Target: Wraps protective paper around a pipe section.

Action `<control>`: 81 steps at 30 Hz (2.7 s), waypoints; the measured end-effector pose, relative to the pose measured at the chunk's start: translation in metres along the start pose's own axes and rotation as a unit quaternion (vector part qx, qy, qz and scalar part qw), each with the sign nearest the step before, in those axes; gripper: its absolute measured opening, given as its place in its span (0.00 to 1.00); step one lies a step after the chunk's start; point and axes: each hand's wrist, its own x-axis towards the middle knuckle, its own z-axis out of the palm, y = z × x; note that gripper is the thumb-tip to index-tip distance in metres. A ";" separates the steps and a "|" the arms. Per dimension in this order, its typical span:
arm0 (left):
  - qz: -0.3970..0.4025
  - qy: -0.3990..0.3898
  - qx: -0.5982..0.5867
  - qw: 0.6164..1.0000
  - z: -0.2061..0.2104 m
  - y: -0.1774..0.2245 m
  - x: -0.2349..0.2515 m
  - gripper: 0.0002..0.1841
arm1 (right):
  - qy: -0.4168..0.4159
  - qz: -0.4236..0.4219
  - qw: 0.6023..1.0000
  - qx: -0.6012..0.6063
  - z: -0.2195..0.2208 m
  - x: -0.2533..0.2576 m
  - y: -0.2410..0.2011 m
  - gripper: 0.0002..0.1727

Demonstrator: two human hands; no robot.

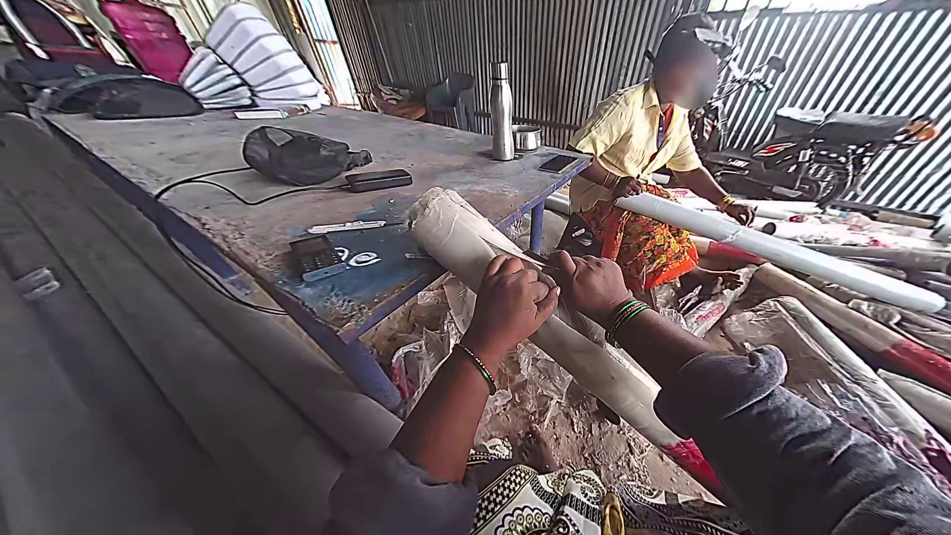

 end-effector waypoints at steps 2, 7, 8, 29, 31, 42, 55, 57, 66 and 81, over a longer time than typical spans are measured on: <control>0.009 0.021 -0.003 1.000 0.003 -0.001 0.000 0.27 | 0.023 -0.020 1.000 0.000 0.005 0.001 0.009 0.15; 0.021 0.057 -0.014 0.998 0.009 -0.005 0.000 0.27 | 0.039 -0.038 0.998 0.015 0.019 0.004 0.029 0.19; 0.022 0.059 -0.015 0.998 0.010 -0.005 0.000 0.27 | 0.044 -0.041 0.998 0.018 0.024 0.005 0.033 0.19; -0.014 0.119 -0.020 0.993 0.021 0.004 0.001 0.25 | 0.002 0.073 0.990 0.125 0.003 0.000 0.021 0.28; -0.035 0.148 -0.044 0.987 0.022 0.009 0.001 0.22 | -0.042 0.143 0.975 0.164 -0.010 0.001 0.018 0.29; -0.270 0.299 -0.107 0.909 0.052 0.055 -0.019 0.26 | -0.146 0.347 0.828 0.416 -0.011 -0.003 0.028 0.18; -0.326 0.286 -0.056 0.900 0.056 0.055 -0.014 0.39 | -0.137 0.334 0.818 0.449 -0.005 -0.015 0.012 0.18; -0.324 0.275 -0.056 0.903 0.056 0.055 -0.014 0.35 | -0.140 0.335 0.816 0.450 -0.006 -0.015 0.012 0.18; -0.317 0.257 -0.047 0.912 0.055 0.053 -0.016 0.29 | -0.126 0.324 0.824 0.448 -0.007 -0.017 0.010 0.18; -0.311 0.254 -0.050 0.915 0.056 0.053 -0.017 0.25 | -0.109 0.307 0.833 0.448 -0.007 -0.020 0.010 0.18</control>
